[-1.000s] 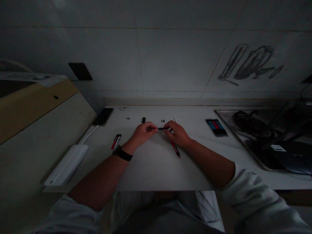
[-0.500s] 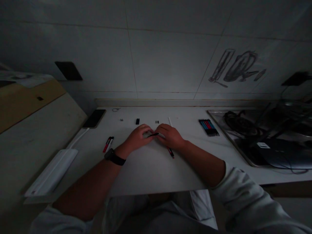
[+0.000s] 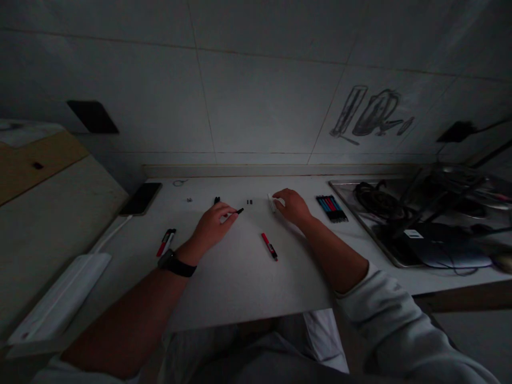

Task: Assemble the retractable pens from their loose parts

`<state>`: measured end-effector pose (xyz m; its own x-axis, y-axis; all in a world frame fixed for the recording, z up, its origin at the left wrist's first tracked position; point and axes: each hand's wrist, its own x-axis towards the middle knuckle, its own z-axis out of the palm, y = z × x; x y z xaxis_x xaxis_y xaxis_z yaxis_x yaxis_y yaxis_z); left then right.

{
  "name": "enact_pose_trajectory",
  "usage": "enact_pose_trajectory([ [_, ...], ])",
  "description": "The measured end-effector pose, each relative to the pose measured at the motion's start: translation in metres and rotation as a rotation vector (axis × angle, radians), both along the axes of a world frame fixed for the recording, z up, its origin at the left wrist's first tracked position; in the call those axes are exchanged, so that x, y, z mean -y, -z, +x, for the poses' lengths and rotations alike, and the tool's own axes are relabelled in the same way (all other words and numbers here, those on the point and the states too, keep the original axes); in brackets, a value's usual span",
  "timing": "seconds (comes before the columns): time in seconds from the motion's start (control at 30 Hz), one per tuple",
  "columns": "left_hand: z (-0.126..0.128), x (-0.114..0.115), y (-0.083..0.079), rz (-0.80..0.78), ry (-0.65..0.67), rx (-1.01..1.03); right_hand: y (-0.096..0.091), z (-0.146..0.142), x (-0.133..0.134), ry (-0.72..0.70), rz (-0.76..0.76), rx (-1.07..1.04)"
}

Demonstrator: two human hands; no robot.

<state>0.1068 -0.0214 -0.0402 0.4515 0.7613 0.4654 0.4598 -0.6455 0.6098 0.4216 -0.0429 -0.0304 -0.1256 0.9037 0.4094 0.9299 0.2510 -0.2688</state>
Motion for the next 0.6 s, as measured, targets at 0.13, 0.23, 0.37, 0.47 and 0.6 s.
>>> enact_pose_trajectory([
  [0.13, 0.0, 0.0, 0.0, 0.021, 0.004, -0.013, 0.009, -0.025, -0.001, -0.11, -0.055, 0.16],
  [0.23, 0.001, -0.001, 0.0, 0.019, 0.0, -0.017, 0.012, -0.041, -0.005, -0.117, -0.062, 0.185],
  [0.37, 0.003, 0.0, -0.001, -0.002, 0.003, -0.037, 0.016, -0.047, -0.011, -0.089, -0.073, 0.199],
  [0.47, 0.004, -0.001, -0.001, -0.005, 0.003, -0.039, 0.019, -0.045, -0.014, -0.089, -0.075, 0.192],
  [0.6, 0.004, -0.002, 0.0, -0.013, 0.011, -0.03, 0.022, -0.045, -0.014, -0.097, -0.071, 0.192],
])
